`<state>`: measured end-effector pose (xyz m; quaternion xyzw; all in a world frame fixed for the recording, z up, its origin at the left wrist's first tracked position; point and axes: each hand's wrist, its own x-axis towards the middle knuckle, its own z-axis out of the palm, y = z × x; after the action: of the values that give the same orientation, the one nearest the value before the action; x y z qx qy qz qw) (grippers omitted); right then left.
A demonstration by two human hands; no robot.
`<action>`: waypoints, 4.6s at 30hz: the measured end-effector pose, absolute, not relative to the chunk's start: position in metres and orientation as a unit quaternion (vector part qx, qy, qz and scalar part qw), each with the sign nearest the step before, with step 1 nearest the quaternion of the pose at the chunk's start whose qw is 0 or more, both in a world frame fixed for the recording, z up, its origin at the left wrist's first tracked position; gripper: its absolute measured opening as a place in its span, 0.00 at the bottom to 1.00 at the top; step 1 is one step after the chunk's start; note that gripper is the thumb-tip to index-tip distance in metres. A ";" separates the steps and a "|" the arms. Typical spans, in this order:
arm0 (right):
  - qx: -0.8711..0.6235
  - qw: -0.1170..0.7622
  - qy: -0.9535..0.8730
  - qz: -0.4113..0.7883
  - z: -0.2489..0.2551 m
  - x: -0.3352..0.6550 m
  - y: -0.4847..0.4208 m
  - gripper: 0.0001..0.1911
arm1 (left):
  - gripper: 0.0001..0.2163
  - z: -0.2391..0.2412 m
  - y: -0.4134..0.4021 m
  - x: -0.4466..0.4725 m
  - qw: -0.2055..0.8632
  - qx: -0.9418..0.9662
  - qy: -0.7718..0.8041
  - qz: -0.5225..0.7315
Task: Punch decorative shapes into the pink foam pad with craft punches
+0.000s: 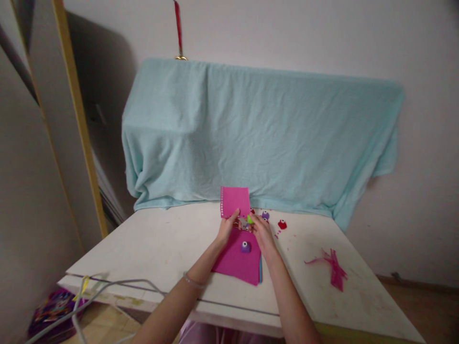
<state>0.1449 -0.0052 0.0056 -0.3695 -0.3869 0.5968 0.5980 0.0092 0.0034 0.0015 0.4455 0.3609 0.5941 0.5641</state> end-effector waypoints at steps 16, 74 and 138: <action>-0.370 0.603 -0.381 0.595 0.008 0.144 -0.006 0.17 | 0.23 -0.002 -0.003 0.010 0.384 0.564 0.479 0.552; -0.339 0.614 -0.366 0.612 0.008 0.143 -0.007 0.16 | 0.20 -0.003 -0.002 0.010 0.337 0.633 0.438 0.541; -0.397 0.606 -0.399 0.561 0.015 0.146 -0.012 0.18 | 0.18 0.019 -0.016 0.010 0.327 0.642 0.453 0.526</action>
<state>0.1457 -0.0115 0.0150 -0.3972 -0.3993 0.5615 0.6062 0.0099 -0.0163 0.0190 0.6416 0.4530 0.5258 0.3266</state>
